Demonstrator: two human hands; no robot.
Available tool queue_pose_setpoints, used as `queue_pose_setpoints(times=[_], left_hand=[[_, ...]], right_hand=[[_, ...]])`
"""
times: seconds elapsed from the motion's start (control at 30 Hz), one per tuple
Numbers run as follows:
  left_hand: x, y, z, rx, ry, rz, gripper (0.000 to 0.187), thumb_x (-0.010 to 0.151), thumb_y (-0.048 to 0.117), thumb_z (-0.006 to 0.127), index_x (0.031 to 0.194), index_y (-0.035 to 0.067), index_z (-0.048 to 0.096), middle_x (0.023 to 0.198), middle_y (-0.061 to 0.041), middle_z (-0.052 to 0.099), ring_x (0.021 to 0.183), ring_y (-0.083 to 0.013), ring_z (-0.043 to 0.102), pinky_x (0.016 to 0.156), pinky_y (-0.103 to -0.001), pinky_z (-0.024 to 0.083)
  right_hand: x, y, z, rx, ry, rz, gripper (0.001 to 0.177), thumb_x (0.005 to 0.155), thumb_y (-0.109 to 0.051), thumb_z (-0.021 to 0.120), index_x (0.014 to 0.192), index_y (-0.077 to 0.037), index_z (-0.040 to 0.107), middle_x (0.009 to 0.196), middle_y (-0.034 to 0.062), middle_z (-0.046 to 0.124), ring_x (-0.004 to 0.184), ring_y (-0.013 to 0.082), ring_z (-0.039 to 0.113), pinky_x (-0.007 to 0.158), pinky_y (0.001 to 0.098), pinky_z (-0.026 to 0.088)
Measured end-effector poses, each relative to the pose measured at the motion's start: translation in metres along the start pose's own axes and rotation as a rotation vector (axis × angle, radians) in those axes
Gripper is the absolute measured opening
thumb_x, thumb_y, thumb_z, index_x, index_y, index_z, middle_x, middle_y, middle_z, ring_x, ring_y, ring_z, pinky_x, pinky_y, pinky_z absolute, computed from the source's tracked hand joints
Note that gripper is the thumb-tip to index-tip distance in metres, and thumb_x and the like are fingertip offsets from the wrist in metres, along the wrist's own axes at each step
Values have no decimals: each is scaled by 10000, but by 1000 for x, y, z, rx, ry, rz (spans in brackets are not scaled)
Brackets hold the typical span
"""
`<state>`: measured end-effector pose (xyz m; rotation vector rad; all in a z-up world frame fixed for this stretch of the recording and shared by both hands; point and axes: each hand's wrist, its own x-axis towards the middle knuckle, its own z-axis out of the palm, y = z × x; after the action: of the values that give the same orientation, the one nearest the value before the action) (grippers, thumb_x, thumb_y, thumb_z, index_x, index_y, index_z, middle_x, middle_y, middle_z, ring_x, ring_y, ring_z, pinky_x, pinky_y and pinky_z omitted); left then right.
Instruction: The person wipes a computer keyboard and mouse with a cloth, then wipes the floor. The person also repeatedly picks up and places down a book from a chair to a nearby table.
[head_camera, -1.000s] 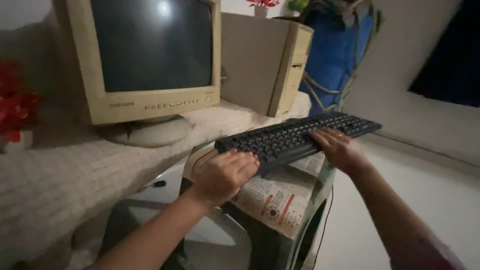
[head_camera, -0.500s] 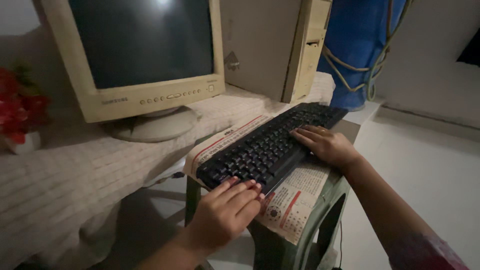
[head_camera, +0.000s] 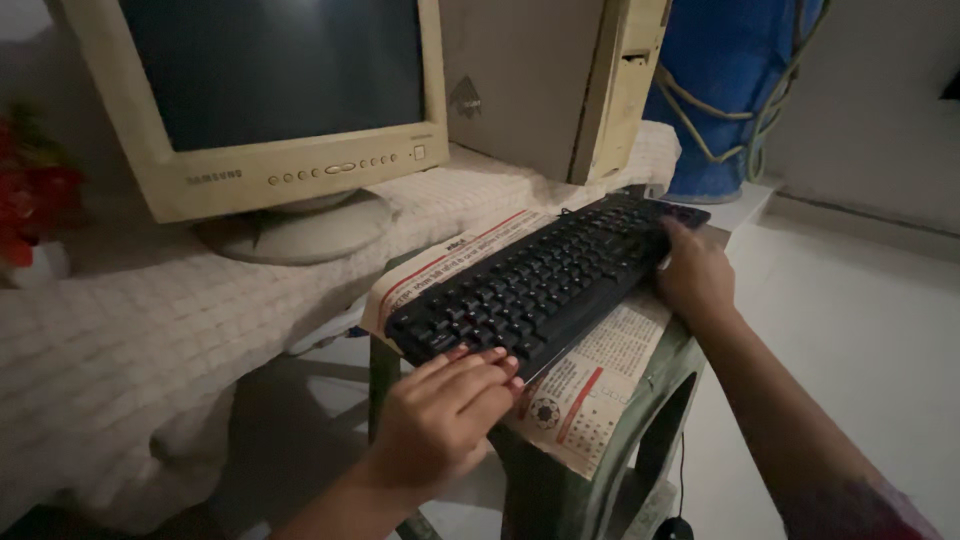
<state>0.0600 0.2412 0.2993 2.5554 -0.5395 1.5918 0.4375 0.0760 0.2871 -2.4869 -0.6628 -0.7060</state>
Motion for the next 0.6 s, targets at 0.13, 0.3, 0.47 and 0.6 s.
queue_pose_setpoints(times=[0.13, 0.3, 0.47, 0.6], left_hand=[[0, 0, -1, 18, 8, -22, 54, 894, 55, 711, 929, 76, 746, 1051, -65, 773, 1069, -227, 758, 964, -419, 588], [-4, 2, -1, 23, 16, -36, 37, 902, 62, 725, 933, 61, 745, 1043, -55, 772, 1072, -221, 757, 954, -411, 590], [-6, -3, -4, 39, 16, -39, 34, 909, 65, 752, 937, 79, 765, 1039, -53, 780, 1048, -201, 758, 965, -403, 602], [-6, -9, -17, -24, -32, -43, 166, 840, -13, 685, 941, 82, 778, 1049, -57, 793, 1063, -204, 771, 966, -386, 615]], right_hand=[[15, 23, 24, 168, 13, 110, 828, 877, -276, 656, 1585, -110, 261, 1465, 304, 478, 1128, 554, 598, 915, 638, 488], [8, 9, -2, 41, -336, 370, 1066, 847, -569, 684, 1655, -153, 127, 1622, 202, 346, 1377, 500, 464, 1079, 825, 231], [12, 6, -25, -166, -559, 270, 866, 883, -681, 611, 1568, -213, 365, 1567, 156, 412, 1381, 458, 448, 1082, 728, 275], [40, 61, 15, -168, -659, 42, 742, 926, -662, 544, 1460, -147, 549, 1369, 207, 641, 1245, 404, 616, 1056, 523, 458]])
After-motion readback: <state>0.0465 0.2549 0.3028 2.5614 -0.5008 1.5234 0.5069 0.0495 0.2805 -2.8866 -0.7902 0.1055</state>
